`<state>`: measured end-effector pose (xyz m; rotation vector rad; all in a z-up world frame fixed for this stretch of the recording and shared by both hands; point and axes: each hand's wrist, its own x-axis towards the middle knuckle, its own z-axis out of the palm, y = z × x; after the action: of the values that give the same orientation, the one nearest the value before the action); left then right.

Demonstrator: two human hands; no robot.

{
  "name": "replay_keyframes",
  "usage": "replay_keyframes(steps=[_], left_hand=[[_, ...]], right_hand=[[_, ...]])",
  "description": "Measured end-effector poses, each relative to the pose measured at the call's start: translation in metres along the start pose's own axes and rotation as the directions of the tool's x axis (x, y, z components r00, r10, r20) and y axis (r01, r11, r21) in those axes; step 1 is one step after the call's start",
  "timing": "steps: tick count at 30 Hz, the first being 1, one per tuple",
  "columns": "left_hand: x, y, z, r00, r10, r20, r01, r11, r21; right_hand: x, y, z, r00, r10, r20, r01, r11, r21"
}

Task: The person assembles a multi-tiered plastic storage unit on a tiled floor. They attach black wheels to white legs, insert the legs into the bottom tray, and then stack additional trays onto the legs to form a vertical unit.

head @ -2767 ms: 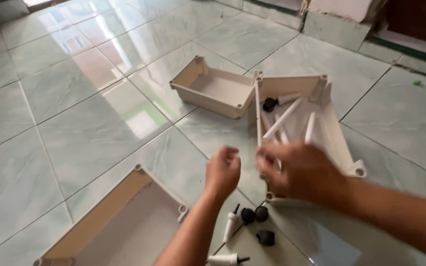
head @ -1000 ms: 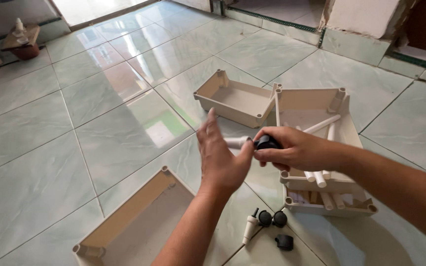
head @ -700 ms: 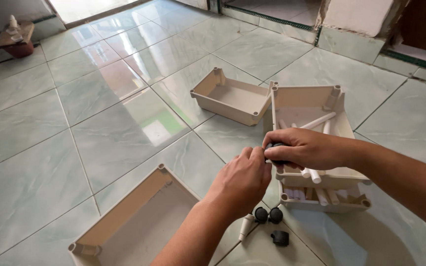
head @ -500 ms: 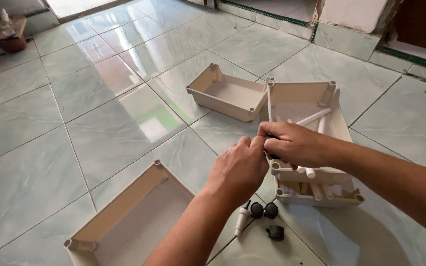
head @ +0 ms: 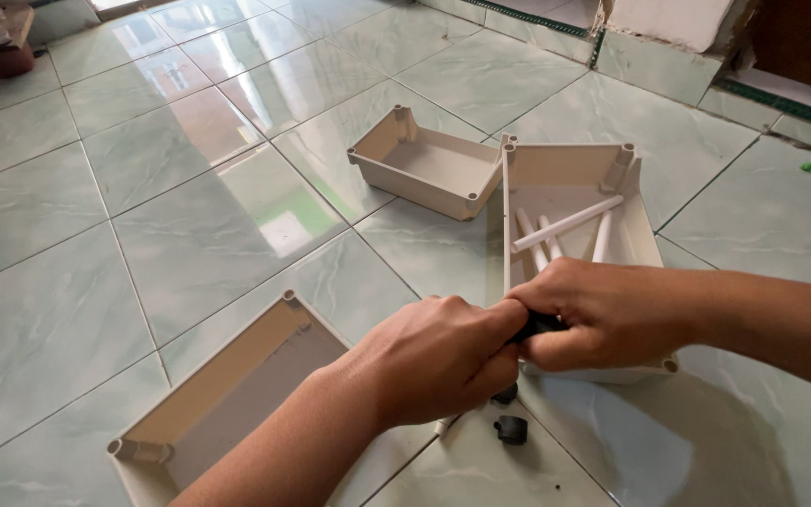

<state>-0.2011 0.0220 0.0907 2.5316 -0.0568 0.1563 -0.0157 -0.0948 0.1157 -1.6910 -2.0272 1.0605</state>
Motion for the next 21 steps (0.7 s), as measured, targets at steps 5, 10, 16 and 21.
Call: replay_keyframes(steps=[5,10,16,21], left_hand=[[-0.005,-0.014,0.014,0.999,-0.021,0.041,0.02,0.999,0.037],[-0.112,-0.1,0.0,0.93,-0.152,-0.334,0.065,0.964,-0.259],[-0.032,-0.105,0.081,0.869,-0.461,-0.181,0.32,0.802,-0.505],[-0.012,-0.087,0.091,0.898,-0.439,-0.037,0.276,0.626,-0.729]], right_hand=[[-0.012,0.039,0.019,0.979,-0.183,-0.09,0.165,0.97,-0.179],[-0.09,0.132,-0.048,0.852,0.287,-0.438,-0.433,0.857,-0.28],[-0.012,0.114,0.004,0.941,0.25,-0.229,-0.248,0.968,0.042],[0.016,0.088,0.033,0.942,0.305,-0.137,-0.255,0.921,0.296]])
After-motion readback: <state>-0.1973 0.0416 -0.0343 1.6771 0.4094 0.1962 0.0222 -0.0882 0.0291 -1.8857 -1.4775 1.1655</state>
